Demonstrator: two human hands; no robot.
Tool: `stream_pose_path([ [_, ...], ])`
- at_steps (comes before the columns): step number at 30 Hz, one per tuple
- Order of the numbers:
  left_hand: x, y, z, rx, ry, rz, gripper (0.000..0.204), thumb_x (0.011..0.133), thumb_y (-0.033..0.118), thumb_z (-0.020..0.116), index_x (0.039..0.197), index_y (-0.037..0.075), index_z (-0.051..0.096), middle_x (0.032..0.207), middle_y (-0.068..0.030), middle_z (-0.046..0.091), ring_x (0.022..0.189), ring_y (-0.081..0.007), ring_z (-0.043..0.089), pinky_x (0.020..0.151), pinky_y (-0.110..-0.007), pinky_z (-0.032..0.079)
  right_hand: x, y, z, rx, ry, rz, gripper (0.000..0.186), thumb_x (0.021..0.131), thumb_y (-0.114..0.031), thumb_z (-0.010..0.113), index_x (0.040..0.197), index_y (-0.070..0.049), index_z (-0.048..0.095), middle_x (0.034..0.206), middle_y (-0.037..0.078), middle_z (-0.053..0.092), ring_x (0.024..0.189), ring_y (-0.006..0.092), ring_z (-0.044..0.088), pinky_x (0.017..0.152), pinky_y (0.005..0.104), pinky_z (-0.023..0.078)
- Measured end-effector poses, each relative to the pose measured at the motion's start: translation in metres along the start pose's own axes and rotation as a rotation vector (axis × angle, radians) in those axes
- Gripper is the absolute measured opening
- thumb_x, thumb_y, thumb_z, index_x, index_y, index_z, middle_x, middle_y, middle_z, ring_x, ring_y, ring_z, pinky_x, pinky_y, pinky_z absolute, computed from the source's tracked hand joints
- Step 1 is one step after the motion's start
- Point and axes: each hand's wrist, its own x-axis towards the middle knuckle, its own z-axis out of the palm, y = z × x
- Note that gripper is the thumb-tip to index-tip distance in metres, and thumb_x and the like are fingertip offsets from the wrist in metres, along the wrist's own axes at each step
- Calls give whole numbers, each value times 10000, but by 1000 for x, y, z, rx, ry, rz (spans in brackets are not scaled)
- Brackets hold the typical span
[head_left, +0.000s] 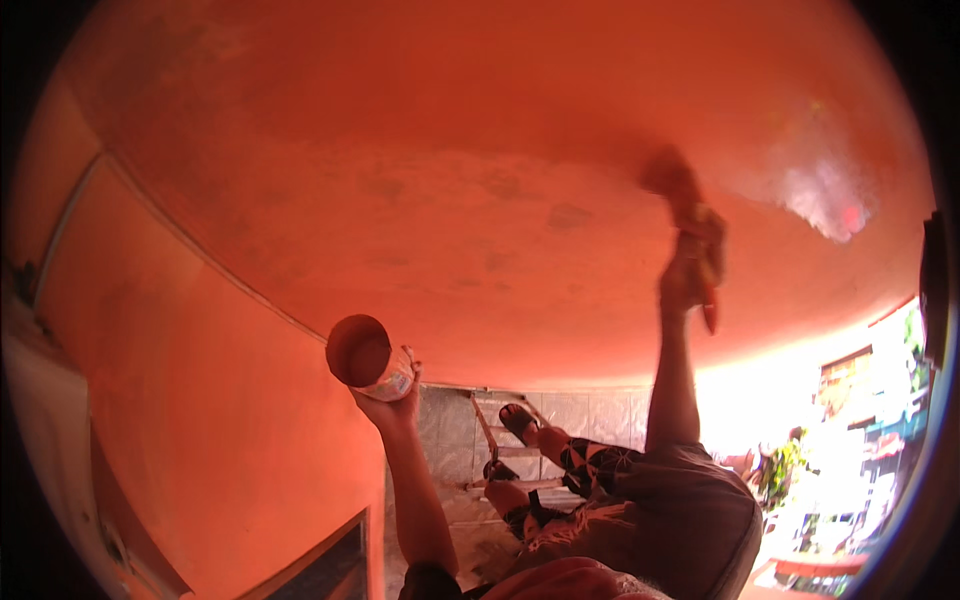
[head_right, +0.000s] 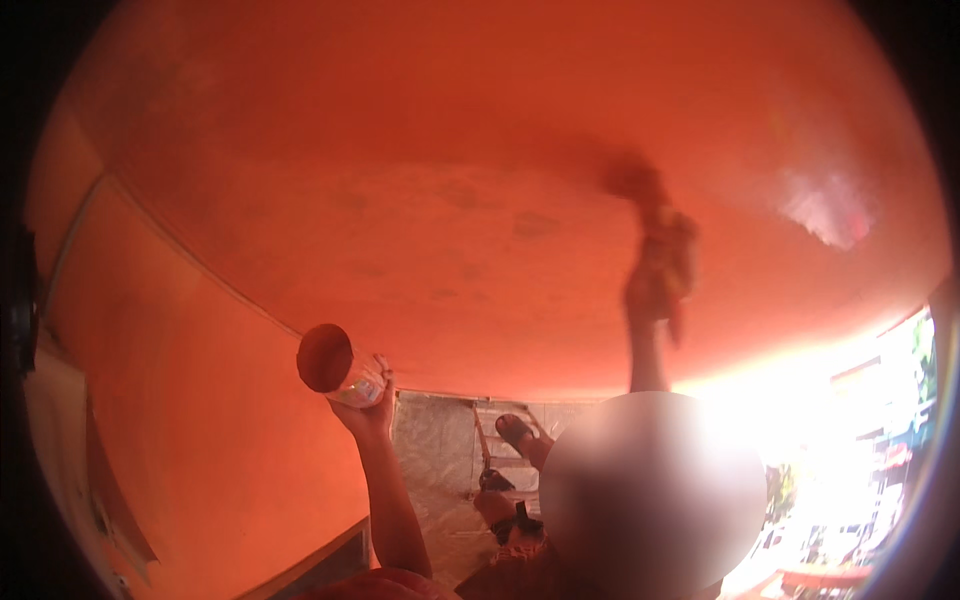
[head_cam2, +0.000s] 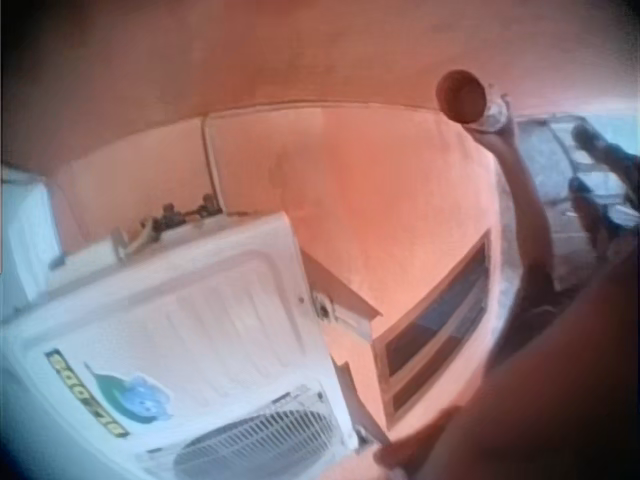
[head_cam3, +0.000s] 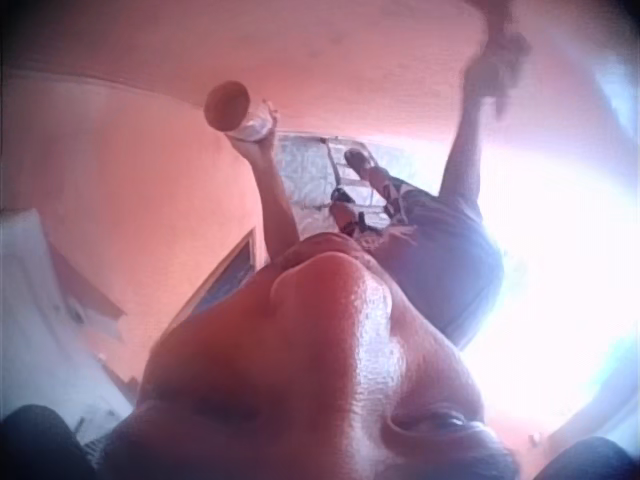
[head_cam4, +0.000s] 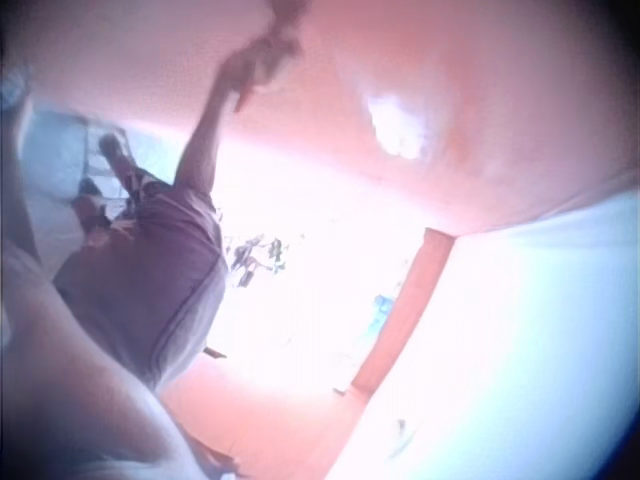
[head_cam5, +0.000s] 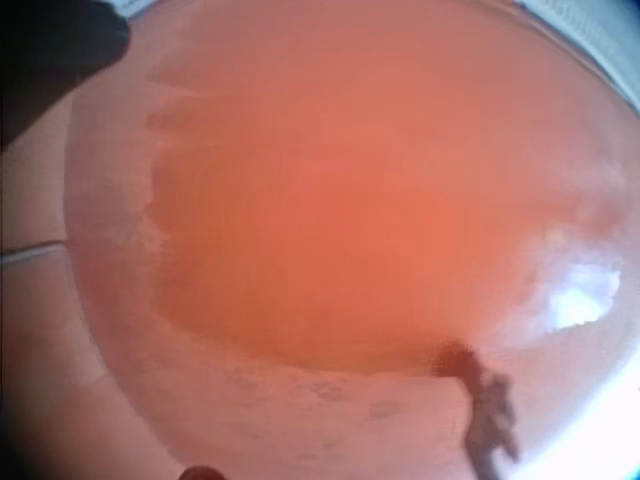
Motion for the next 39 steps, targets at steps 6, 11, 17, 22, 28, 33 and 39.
stream_pose_path([
  [6,1,-11,25,-54,43,-137,548,936,489,619,1312,92,587,1228,-105,625,1110,-341,587,803,-424,486,46,42,-88,-498,263,-77,84,907,-69,639,966,-26,681,1026,108,657,927,234,628,804,350,510],
  [11,5,-2,13,-64,-76,-180,559,932,456,631,1374,120,569,1347,-77,592,1188,-338,536,867,-424,462,-15,-25,19,-312,33,-175,144,795,-59,685,939,-45,696,1080,144,659,927,276,651,734,366,542],
  [17,10,-12,15,-142,-23,-203,573,924,446,640,1380,110,552,1365,-67,591,1172,-341,557,858,-422,470,-35,-128,75,289,-541,-324,197,740,-59,733,935,-76,716,1197,184,645,978,315,666,670,389,576],
  [22,10,-6,10,-102,24,-210,564,925,438,639,1370,103,551,1342,-62,595,1150,-326,564,841,-419,475,-43,-31,18,462,-366,-15,306,874,-127,661,1171,-57,676,1278,124,619,1151,271,591,928,382,515],
  [28,14,-3,22,-67,-126,-362,581,923,411,665,1379,78,523,1323,-73,587,1179,-311,536,874,-414,469,39,40,-147,-181,197,115,82,949,-50,627,932,1,689,1050,104,672,1040,247,624,947,361,492],
  [33,20,-5,42,-98,-172,-515,579,921,412,670,1374,83,522,1334,-62,579,1205,-321,521,880,-426,465,46,82,-198,-537,468,201,112,909,-69,652,1008,-26,683,1040,103,679,989,241,638,878,341,515],
  [39,25,-19,64,-24,-179,-558,499,943,412,641,1338,116,566,1346,-63,588,1188,-336,547,862,-444,476,-4,-18,-39,-274,-104,-263,312,828,-84,692,1140,-85,678,1062,123,690,969,273,665,807,330,555],
])
